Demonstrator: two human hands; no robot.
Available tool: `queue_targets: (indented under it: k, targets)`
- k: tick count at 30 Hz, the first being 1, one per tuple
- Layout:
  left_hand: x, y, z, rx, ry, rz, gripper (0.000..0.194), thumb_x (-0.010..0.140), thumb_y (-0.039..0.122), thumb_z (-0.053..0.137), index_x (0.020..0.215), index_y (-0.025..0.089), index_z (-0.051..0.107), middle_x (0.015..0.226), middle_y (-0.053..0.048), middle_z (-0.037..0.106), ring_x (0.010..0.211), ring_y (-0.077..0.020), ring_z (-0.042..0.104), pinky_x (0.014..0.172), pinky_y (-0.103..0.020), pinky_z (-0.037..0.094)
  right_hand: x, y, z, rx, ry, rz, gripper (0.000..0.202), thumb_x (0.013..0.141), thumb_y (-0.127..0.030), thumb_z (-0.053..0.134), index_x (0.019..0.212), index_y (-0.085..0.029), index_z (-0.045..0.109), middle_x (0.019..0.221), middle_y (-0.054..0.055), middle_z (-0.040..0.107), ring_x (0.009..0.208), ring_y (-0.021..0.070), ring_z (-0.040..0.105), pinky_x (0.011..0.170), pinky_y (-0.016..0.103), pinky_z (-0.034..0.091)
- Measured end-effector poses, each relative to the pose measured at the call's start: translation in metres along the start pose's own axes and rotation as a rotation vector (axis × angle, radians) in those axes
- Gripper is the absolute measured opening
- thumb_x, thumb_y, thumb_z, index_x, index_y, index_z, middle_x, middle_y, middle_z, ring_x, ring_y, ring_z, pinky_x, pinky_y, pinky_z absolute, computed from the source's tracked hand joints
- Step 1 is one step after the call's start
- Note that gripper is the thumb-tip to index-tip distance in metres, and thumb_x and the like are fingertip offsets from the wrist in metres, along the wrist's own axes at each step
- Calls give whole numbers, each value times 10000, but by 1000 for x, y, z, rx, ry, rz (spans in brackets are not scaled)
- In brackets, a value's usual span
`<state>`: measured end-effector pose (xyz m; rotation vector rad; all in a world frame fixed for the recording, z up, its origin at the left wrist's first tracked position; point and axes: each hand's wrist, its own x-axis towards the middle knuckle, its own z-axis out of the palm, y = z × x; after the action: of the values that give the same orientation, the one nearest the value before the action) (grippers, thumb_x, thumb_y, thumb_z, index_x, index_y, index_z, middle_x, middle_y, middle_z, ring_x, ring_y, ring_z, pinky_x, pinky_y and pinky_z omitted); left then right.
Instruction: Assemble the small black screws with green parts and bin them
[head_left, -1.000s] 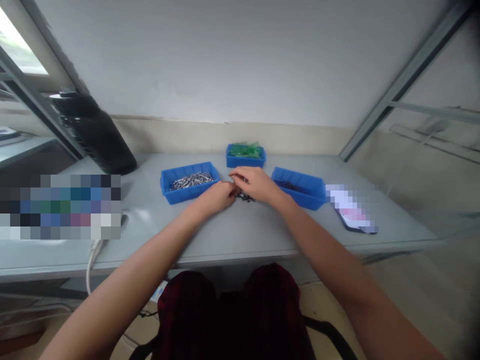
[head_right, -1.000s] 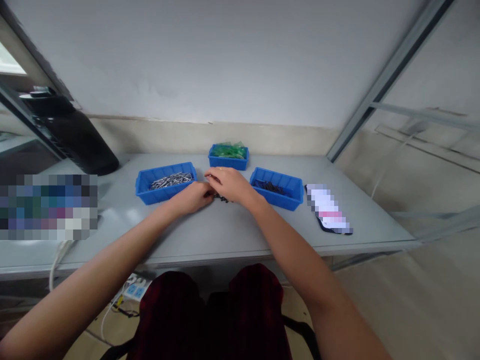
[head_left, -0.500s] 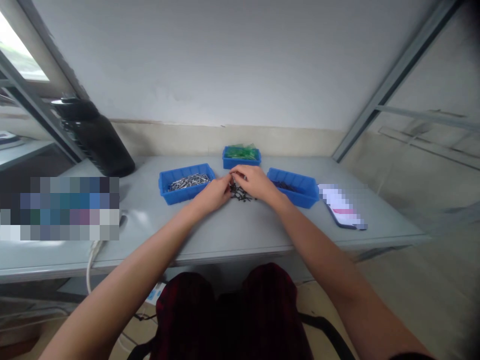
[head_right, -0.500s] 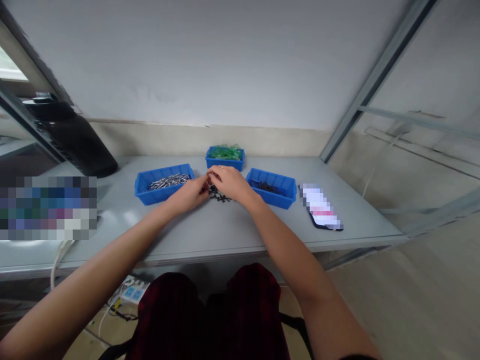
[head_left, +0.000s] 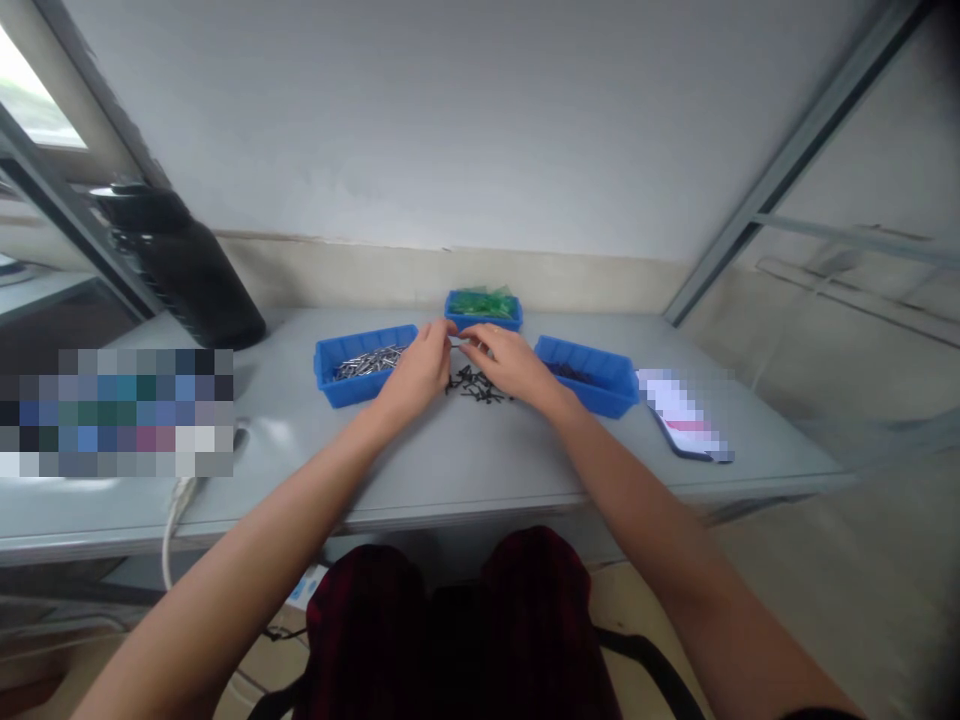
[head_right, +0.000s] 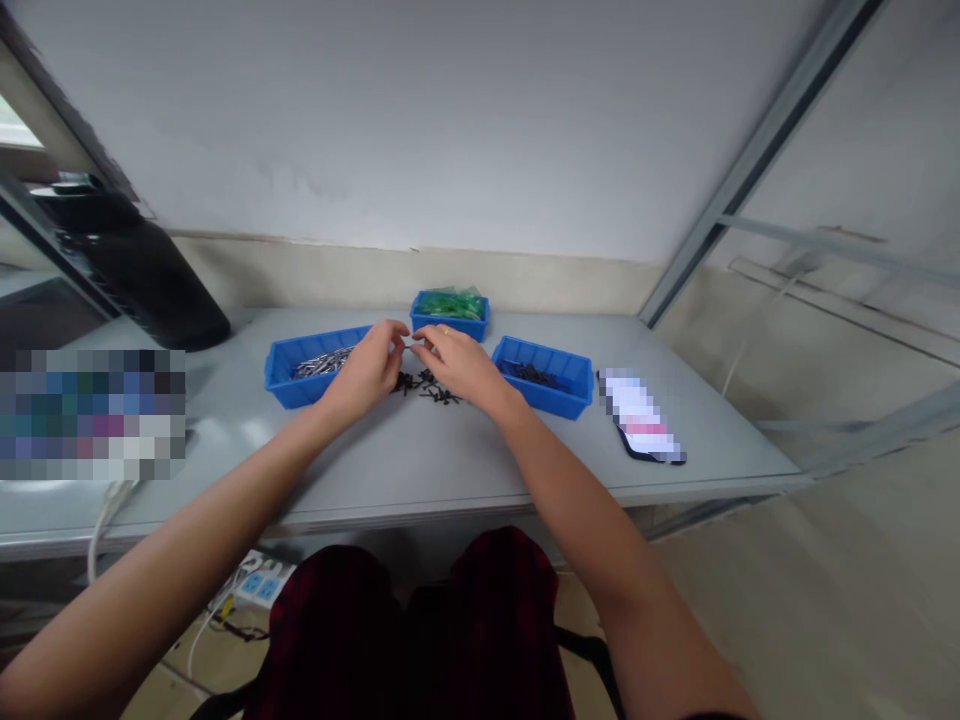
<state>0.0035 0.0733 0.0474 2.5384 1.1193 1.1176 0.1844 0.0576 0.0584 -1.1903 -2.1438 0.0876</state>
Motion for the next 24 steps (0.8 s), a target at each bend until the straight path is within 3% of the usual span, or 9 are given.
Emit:
queue_targets:
  k: [4,11,16,24]
  targets:
    - [2,-1,-2,-42,44,5,259,939,97,380,1161,162,497,1126,-133,632,1046,-217,610,922,-371,492,-1,0,1,8,7,6,194,984,-296,492,1059,-184,631,998,73,687,887,196,623,784,302,448]
    - [2,5,-6,-64,24,-16,313,934,109,416,1231,142,511,1135,-131,648,1036,-207,623,919,-345,494,2,6,2,34,50,-36,202,991,-282,464,995,-199,649,992,67,703,918,200,636,824,314,453]
    - [3,12,-13,-75,-49,-66,205,960,253,493,1105,158,602,945,-76,688,878,-194,648,835,-325,513,1,7,2,27,62,-29,194,987,-266,466,1010,-204,649,998,63,704,902,195,632,803,309,457]
    - [5,4,-11,-47,-9,-49,173,958,221,510,1047,159,644,935,-70,712,849,-178,655,831,-301,503,1,4,1,29,71,-22,185,979,-299,508,1032,-206,659,1014,63,709,897,193,633,815,318,470]
